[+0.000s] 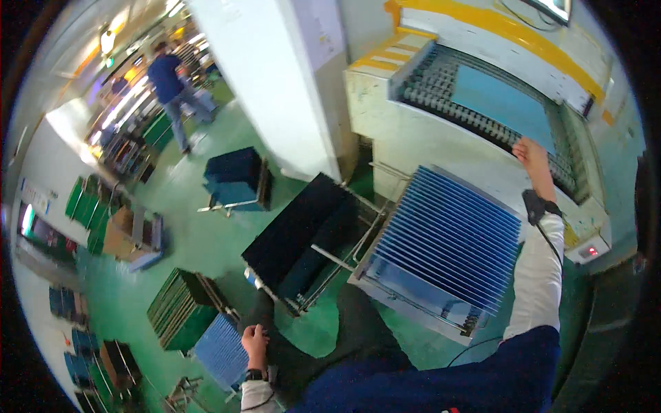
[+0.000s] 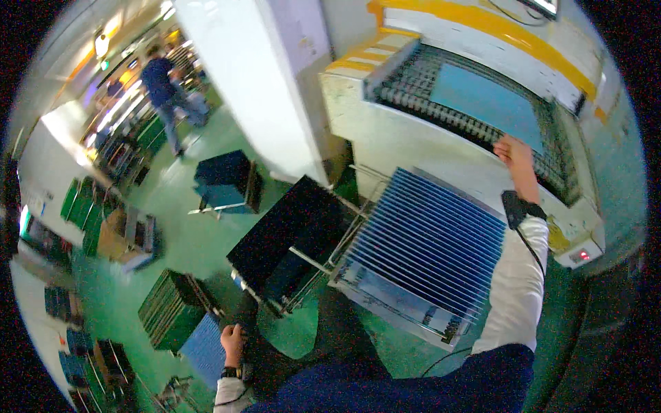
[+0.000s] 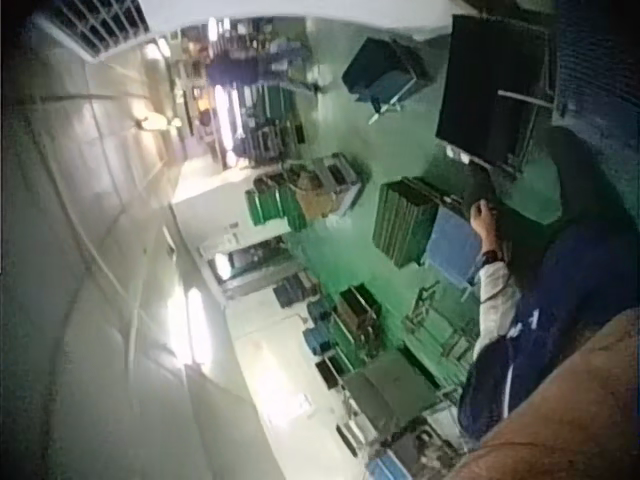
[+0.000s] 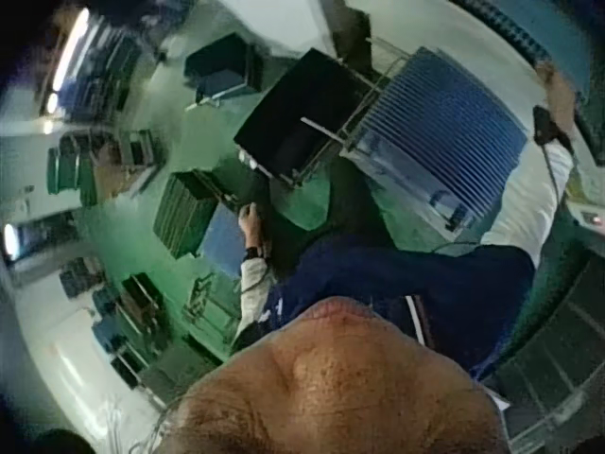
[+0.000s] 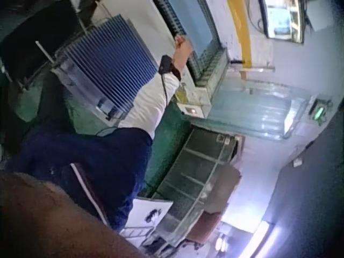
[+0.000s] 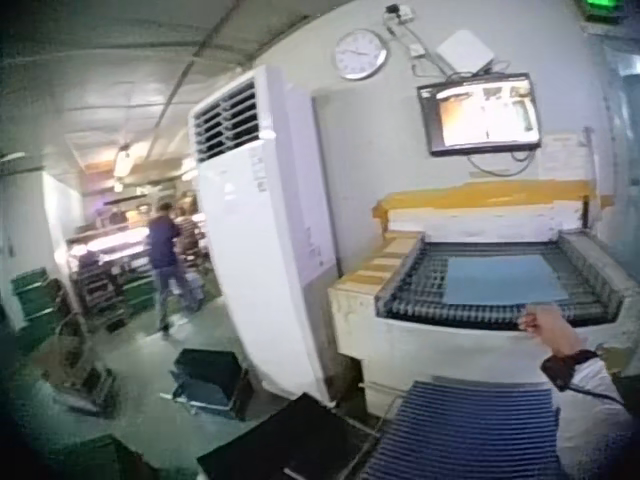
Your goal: Manually loading thin blue sheets from a rack into a metal fabrication or processing machine, then organizing a large metal rack frame.
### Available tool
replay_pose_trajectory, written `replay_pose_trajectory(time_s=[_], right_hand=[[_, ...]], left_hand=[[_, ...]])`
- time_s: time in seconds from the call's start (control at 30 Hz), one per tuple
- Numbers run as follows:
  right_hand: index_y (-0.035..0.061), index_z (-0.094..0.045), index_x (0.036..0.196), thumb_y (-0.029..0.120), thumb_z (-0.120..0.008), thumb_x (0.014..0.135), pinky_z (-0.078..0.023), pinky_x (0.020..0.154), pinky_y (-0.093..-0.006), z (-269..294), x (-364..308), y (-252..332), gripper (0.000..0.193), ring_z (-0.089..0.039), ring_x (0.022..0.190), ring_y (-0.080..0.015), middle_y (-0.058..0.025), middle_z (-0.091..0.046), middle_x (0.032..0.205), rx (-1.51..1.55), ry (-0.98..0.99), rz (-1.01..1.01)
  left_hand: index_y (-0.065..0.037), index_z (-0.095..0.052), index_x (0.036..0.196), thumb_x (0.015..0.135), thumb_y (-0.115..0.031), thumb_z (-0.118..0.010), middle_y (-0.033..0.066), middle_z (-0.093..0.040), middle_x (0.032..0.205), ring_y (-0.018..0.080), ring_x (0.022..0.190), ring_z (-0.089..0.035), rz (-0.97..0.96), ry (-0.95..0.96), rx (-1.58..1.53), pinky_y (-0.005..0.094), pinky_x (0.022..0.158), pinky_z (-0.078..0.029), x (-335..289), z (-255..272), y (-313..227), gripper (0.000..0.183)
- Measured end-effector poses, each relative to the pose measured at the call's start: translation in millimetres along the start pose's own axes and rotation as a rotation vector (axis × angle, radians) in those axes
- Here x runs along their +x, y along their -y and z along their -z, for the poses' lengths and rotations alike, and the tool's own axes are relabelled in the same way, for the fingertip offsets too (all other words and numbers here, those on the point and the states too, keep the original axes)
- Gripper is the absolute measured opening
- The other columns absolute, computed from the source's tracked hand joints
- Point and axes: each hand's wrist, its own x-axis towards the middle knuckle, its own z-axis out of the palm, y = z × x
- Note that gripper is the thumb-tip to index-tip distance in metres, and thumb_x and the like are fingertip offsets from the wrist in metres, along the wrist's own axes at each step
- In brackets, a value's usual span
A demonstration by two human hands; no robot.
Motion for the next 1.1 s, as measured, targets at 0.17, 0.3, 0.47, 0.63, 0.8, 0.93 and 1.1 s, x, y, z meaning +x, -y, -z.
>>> replay_pose_trajectory(time_s=[0.17,0.3,0.47,0.63,0.8,0.93,1.1], right_hand=[[0.0043,-0.06,0.089,0.026,-0.058,0.091,-0.041,0.054,-0.0243,-16.1,-46.6,0.8,0.022,-0.051,0.06,-0.0102,-0.0034,-0.059,0.075,0.015,-0.036,0.137],[0.0088,-0.056,0.078,0.026,-0.056,0.092,-0.038,0.052,-0.0248,-61.1,-139.3,-19.7,0.022,-0.048,0.056,-0.0094,-0.0002,-0.052,0.064,-0.303,0.304,0.157],[0.0001,-0.065,0.09,0.01,-0.062,0.083,-0.048,0.067,-0.0255,-110.9,-280.2,-42.5,0.012,-0.059,0.07,-0.0122,-0.0064,-0.065,0.078,-0.53,0.508,0.111],[0.0008,-0.06,0.112,0.015,-0.071,0.074,-0.04,0.095,-0.0421,-109.9,-369.5,-75.0,0.042,-0.052,0.109,-0.0328,-0.016,-0.057,0.117,-0.961,0.492,0.519],[0.0008,-0.053,0.124,0.012,-0.068,0.075,-0.032,0.102,-0.0473,-123.9,-417.6,-70.5,0.053,-0.042,0.121,-0.0364,-0.0175,-0.047,0.132,-1.181,0.406,0.536],[0.0005,-0.052,0.124,0.011,-0.069,0.073,-0.034,0.099,-0.0475,-126.2,-424.7,-72.5,0.055,-0.044,0.115,-0.036,-0.0171,-0.048,0.125,-1.252,0.341,0.634],[-0.0008,-0.058,0.101,0.005,-0.068,0.071,-0.04,0.088,-0.0453,-133.7,-411.5,-80.7,0.032,-0.049,0.101,-0.0342,-0.0149,-0.052,0.105,-1.113,0.293,0.732]], left_hand=[[0.002,-0.06,0.09,0.089,-0.018,-0.061,0.0075,-0.062,0.069,0.0134,0.049,-0.057,0.089,-0.012,-0.1,0.0254,0.043,-0.046,7.7,6.0,-8.6,0.02],[0.002,-0.06,0.091,0.09,-0.019,-0.06,0.0079,-0.063,0.071,0.0139,0.052,-0.061,0.068,-0.021,-0.125,0.0254,0.045,-0.047,13.2,13.9,-3.1,0.021],[0.002,-0.064,0.088,0.084,-0.025,-0.065,0.0123,-0.067,0.075,0.0224,0.067,-0.066,-0.189,-0.146,0.208,0.0345,0.061,-0.051,33.8,15.4,15.2,0.027],[-0.002,-0.068,0.082,0.077,-0.026,-0.067,0.0144,-0.066,0.079,0.0312,0.076,-0.063,-0.378,-0.117,0.366,0.0403,0.071,-0.049,43.1,4.6,-22.2,0.024],[-0.008,-0.068,0.076,0.072,-0.027,-0.068,0.0136,-0.065,0.093,0.0338,0.097,-0.057,-0.506,-0.164,0.572,0.0428,0.085,-0.044,53.4,0.8,-10.7,0.019],[-0.01,-0.069,0.077,0.07,-0.027,-0.068,0.0091,-0.065,0.096,0.0321,0.105,-0.054,-0.593,-0.216,0.591,0.0431,0.091,-0.041,41.6,2.4,-4.8,0.019],[-0.011,-0.07,0.08,0.071,-0.029,-0.068,0.008,-0.064,0.103,0.0299,0.111,-0.052,-0.507,-0.243,0.64,0.0452,0.097,-0.034,35.2,20.2,9.7,0.02]])
